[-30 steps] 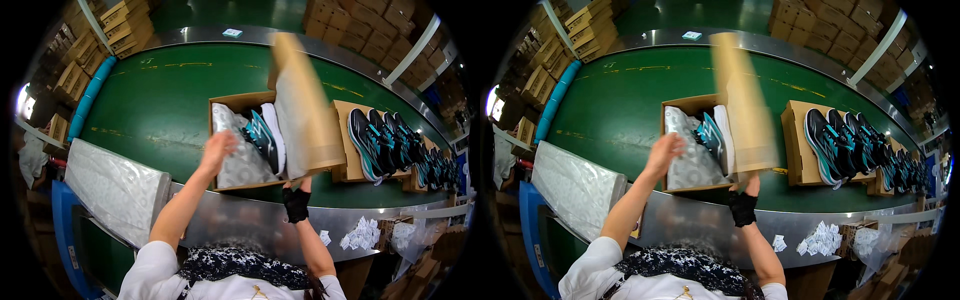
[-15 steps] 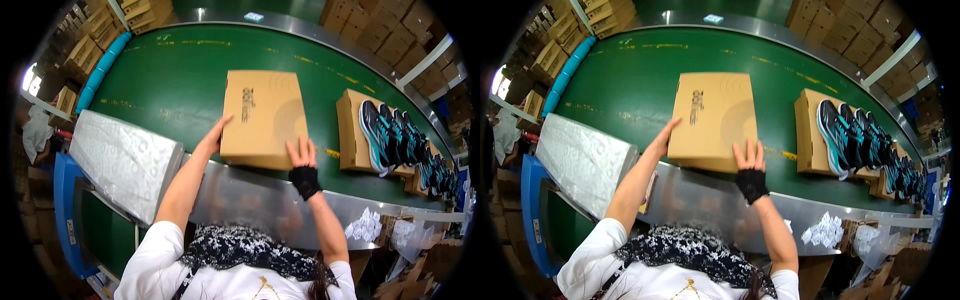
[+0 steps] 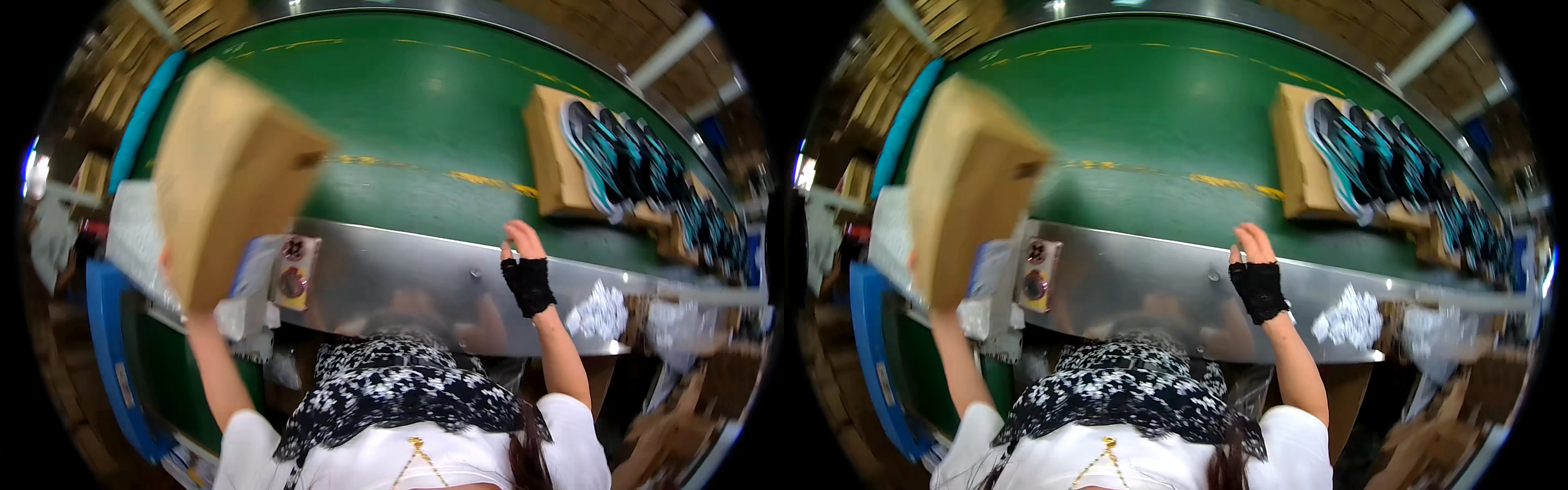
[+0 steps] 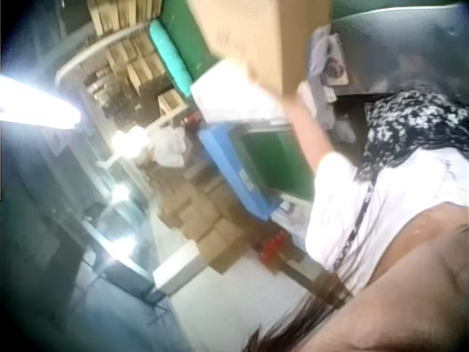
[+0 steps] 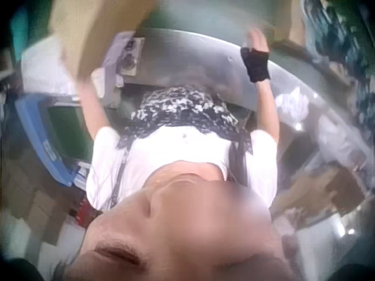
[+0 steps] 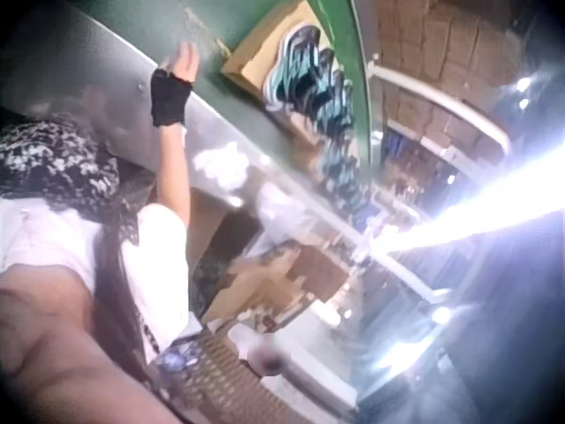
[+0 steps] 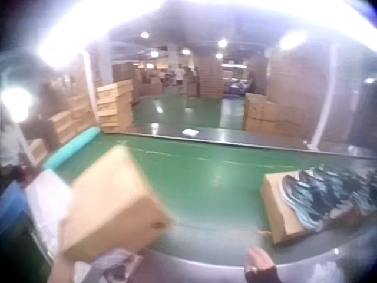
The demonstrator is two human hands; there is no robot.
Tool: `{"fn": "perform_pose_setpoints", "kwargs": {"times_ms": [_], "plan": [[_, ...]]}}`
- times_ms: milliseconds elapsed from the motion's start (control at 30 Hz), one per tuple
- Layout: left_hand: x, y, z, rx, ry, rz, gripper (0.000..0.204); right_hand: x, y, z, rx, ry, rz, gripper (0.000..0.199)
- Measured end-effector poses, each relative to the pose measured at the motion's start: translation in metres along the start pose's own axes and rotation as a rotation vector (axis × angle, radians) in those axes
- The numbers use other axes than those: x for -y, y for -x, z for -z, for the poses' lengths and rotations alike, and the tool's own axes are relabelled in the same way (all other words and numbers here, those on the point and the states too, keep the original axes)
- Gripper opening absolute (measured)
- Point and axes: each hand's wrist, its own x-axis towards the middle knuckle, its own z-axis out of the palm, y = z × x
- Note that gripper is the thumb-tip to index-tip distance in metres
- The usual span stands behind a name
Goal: The person places pairs of shoes into cardboard boxes, wraps them in protective paper, and sets the closed boxes aside on a conveyor belt.
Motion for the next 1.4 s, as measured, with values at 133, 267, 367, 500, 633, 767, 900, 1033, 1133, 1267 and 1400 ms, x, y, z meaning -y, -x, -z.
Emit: {"fn": "perform_pose_setpoints", "kwargs": {"times_ms": [133,267,367,500,633,767,900,1033,1133,1267,1400], "plan": [[-0.051,0.094,0.014,-0.59,0.171,-0.159,0.061,-0.059,0.074,0.006,-0.034,0.159,-0.359,0.026],[-0.041,0.142,0.098,-0.878,0.326,-0.363,0.075,-0.081,0.131,0.012,0.051,0.442,-0.603,0.034],[-0.03,0.127,0.1,-1.26,0.652,-0.244,0.091,-0.093,0.144,0.003,0.022,0.401,-0.557,0.037],[0.019,0.08,0.084,-0.798,0.444,0.041,0.066,-0.111,0.152,-0.007,-0.027,0.307,-0.51,0.024],[0.12,0.044,-0.035,-0.004,-0.004,0.421,0.025,-0.122,0.146,-0.002,-0.132,0.201,-0.464,0.015],[0.196,0.054,-0.143,0.264,-0.291,0.756,0.031,-0.094,0.127,0.005,-0.301,0.041,-0.585,0.013],[0.238,0.073,-0.224,0.736,-0.638,0.63,0.048,-0.033,0.101,0.002,-0.265,-0.844,-0.751,0.014],[0.267,0.071,-0.251,0.975,-0.404,0.842,0.038,0.02,0.084,-0.009,-0.005,-1.123,-0.728,0.02],[0.266,0.059,-0.244,0.92,-0.597,0.769,0.029,0.001,0.073,-0.025,0.047,-0.826,-0.664,0.022],[0.26,0.058,-0.226,0.682,-0.612,0.847,0.031,-0.14,0.026,-0.024,-0.346,-1.168,-0.547,0.012],[0.259,0.053,-0.214,0.532,-0.502,0.86,0.038,-0.195,-0.027,0.004,-0.688,-1.221,-1.111,0.032]]}}
